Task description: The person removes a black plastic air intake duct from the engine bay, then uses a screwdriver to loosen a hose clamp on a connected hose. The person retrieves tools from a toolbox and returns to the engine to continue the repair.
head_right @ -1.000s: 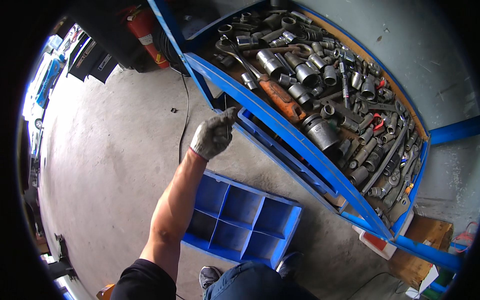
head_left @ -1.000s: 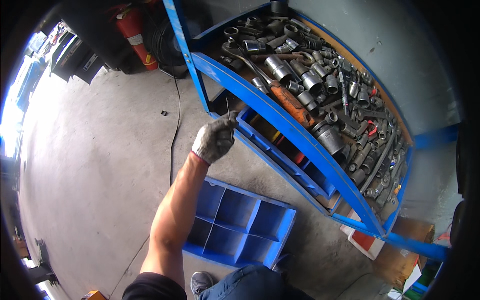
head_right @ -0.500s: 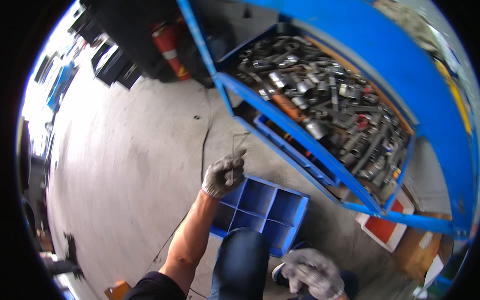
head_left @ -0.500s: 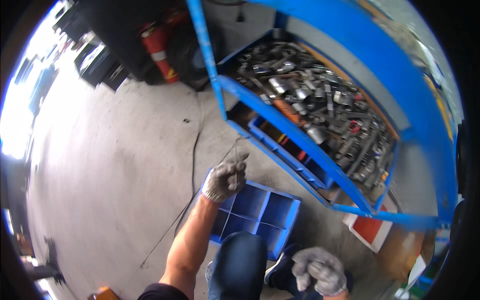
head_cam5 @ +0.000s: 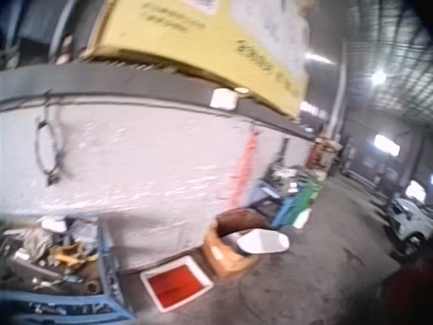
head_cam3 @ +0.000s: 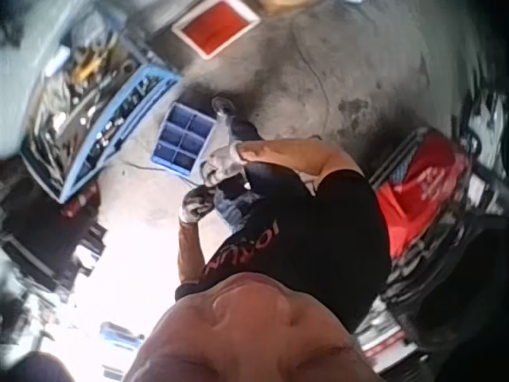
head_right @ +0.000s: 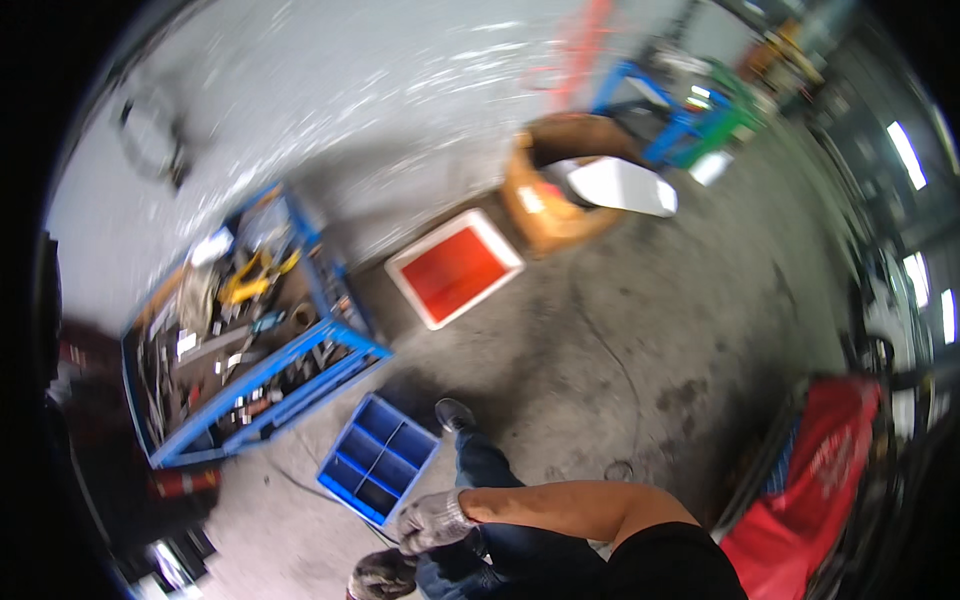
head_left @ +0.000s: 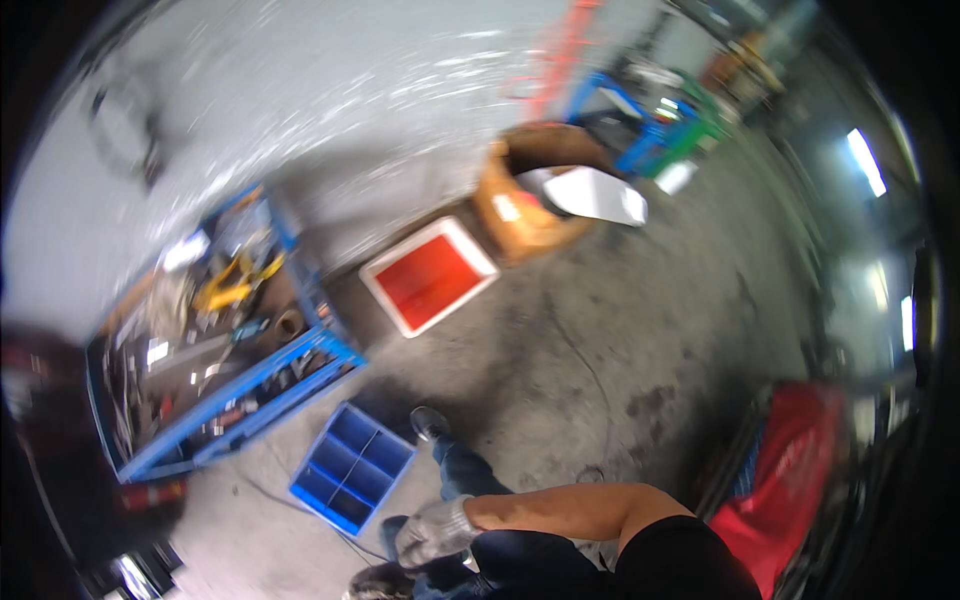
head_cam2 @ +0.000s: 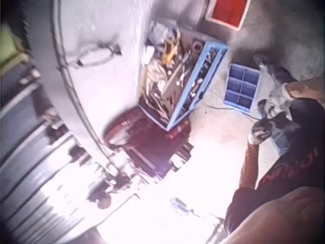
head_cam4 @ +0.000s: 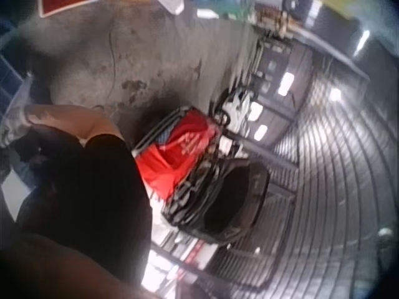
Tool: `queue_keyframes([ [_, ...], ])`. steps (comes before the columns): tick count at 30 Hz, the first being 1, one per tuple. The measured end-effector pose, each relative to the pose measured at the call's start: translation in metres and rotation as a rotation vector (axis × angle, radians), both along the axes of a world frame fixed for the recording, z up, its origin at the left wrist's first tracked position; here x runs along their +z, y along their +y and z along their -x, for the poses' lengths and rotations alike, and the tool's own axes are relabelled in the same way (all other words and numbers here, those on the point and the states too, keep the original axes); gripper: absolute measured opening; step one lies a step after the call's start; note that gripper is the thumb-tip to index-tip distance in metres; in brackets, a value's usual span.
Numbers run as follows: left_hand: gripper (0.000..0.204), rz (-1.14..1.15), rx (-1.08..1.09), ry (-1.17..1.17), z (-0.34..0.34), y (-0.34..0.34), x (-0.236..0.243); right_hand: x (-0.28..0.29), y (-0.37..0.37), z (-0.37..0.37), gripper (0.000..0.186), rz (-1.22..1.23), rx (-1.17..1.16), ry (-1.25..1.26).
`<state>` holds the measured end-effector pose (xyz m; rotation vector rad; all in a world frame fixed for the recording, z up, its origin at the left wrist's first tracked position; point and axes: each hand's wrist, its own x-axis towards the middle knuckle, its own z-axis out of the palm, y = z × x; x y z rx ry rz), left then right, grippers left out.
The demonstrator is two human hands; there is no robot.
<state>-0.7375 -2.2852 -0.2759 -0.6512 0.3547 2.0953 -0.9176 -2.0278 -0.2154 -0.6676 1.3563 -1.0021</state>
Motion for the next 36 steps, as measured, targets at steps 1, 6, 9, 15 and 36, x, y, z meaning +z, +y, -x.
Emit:
queue_keyframes([
  [1, 0.048, 0.098, -0.063, 0.037, -0.004, 0.016, 0.024, 0.021, 0.027, -0.024, 0.028, -0.021, -0.088, -0.168],
  [6, 0.063, 0.19, -0.47, 0.088, 0.05, 0.11, 0.178, 0.188, 0.173, -0.097, 0.025, -0.058, -0.571, -0.268],
  [9, 0.066, 0.222, -0.538, 0.343, 0.083, 0.18, 0.216, 0.224, 0.265, -0.146, 0.036, -0.109, -0.885, -0.153],
  [15, 0.034, 0.62, -1.014, 1.114, 0.132, 0.423, 0.304, 0.24, 0.416, -0.222, 0.041, -0.153, -1.463, -0.197],
  [36, 0.022, 0.652, -0.321, 2.582, 0.278, 1.298, 0.316, 0.305, 1.102, -0.157, 0.037, 0.394, -1.989, -0.078],
])
